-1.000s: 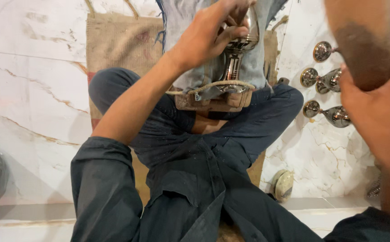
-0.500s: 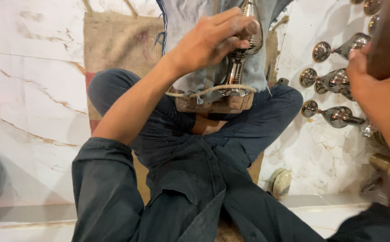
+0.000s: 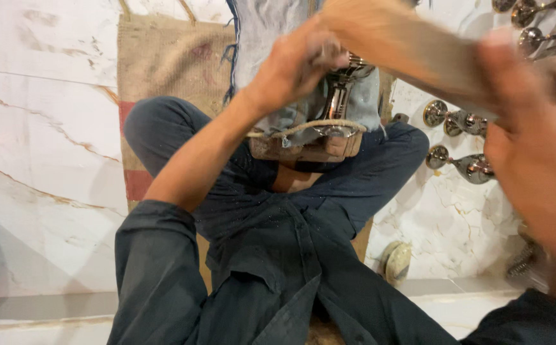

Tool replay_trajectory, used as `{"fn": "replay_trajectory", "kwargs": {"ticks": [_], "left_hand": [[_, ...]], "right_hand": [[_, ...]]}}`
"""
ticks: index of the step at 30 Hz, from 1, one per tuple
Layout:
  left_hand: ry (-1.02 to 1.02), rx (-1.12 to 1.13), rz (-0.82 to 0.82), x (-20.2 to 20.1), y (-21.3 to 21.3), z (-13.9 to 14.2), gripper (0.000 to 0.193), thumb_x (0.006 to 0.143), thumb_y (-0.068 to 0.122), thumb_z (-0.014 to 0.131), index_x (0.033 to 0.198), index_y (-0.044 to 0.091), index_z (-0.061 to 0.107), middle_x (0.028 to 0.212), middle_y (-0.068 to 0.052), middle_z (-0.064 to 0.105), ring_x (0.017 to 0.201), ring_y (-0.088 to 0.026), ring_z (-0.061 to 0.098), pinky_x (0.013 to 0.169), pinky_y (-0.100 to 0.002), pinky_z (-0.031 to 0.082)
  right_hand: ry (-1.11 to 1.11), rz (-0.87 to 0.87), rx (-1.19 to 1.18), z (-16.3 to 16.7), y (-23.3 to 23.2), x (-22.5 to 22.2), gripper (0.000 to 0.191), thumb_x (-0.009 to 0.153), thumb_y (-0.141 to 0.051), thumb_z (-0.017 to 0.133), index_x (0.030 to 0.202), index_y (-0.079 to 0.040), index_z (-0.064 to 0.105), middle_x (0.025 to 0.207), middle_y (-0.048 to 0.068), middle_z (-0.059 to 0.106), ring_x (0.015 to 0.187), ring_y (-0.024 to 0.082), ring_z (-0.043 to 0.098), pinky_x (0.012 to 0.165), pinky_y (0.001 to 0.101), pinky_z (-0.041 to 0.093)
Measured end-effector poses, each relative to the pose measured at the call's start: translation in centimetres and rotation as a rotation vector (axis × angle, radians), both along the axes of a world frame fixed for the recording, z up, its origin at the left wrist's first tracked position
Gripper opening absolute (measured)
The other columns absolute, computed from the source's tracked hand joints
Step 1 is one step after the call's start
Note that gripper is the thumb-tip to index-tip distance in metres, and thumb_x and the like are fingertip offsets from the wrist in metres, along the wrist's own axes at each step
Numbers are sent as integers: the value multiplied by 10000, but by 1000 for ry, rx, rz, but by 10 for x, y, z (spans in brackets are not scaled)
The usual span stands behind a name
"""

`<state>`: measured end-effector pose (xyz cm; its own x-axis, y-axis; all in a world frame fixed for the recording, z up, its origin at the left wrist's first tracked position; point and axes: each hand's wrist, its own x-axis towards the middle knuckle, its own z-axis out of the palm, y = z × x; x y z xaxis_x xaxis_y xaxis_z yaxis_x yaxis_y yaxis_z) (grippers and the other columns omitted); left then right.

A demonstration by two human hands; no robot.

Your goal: The person sits cross-legged and uses a hammer and a small metal punch to shape a silver-colored metal vessel held in a wooden clamp. They repeatedly strike the punch along the vessel's body, rotate the vessel to access different areas, and occasionally inspect the surface before continuing.

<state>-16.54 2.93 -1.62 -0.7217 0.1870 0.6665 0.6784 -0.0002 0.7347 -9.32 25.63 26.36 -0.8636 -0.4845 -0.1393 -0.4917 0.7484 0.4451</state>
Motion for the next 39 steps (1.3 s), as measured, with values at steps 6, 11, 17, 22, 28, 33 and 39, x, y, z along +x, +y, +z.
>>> {"fn": "replay_trajectory", "kwargs": {"ticks": [6,11,17,22,28,33,39], "left_hand": [[39,12,-159,-18,-16,16,311,1107,52,689,1376,40,532,1078,-91,644,997,-236,721,890,-353,587],[121,-86,-88,-21,-19,19,264,1112,85,747,1268,22,543,1078,-136,586,939,-308,638,816,-402,519],[58,-3,-87,-8,-17,10,267,1086,60,735,1286,23,563,1051,-106,587,906,-268,648,798,-396,536],[-12,121,3,5,-8,2,214,1051,49,753,1147,56,562,1017,-91,582,874,-247,640,776,-366,532],[-66,188,122,18,7,-12,230,1012,36,768,1088,60,553,996,-92,606,847,-206,643,733,-338,539],[-39,464,300,10,5,-31,71,1101,57,593,1118,107,546,1061,-59,683,986,-207,712,846,-344,627],[-384,474,554,39,-76,-59,280,1143,92,592,1366,58,427,1207,-120,663,1115,-222,757,951,-368,653]], "right_hand": [[-38,-97,-475,-25,47,-8,576,1045,-1,728,1548,91,463,1105,261,683,887,324,705,785,396,591],[-20,11,-325,-25,48,-16,553,1038,22,714,1547,86,507,1104,245,683,855,300,686,755,371,576],[25,204,-61,-16,23,-28,534,1030,50,697,1546,81,561,1103,227,683,817,271,664,719,340,558],[96,466,304,-13,-7,-32,527,1023,74,682,1545,77,605,1102,211,683,785,247,645,690,315,542],[61,330,-9,12,-39,-21,622,943,53,733,1517,-127,576,927,137,623,733,251,622,665,369,539],[32,197,-124,-9,10,8,809,907,-51,817,1602,-152,415,1059,158,624,902,320,659,763,414,554],[-146,-775,-999,-190,82,88,814,967,-91,688,1643,23,250,1533,314,493,1408,426,510,1161,519,403]]}}
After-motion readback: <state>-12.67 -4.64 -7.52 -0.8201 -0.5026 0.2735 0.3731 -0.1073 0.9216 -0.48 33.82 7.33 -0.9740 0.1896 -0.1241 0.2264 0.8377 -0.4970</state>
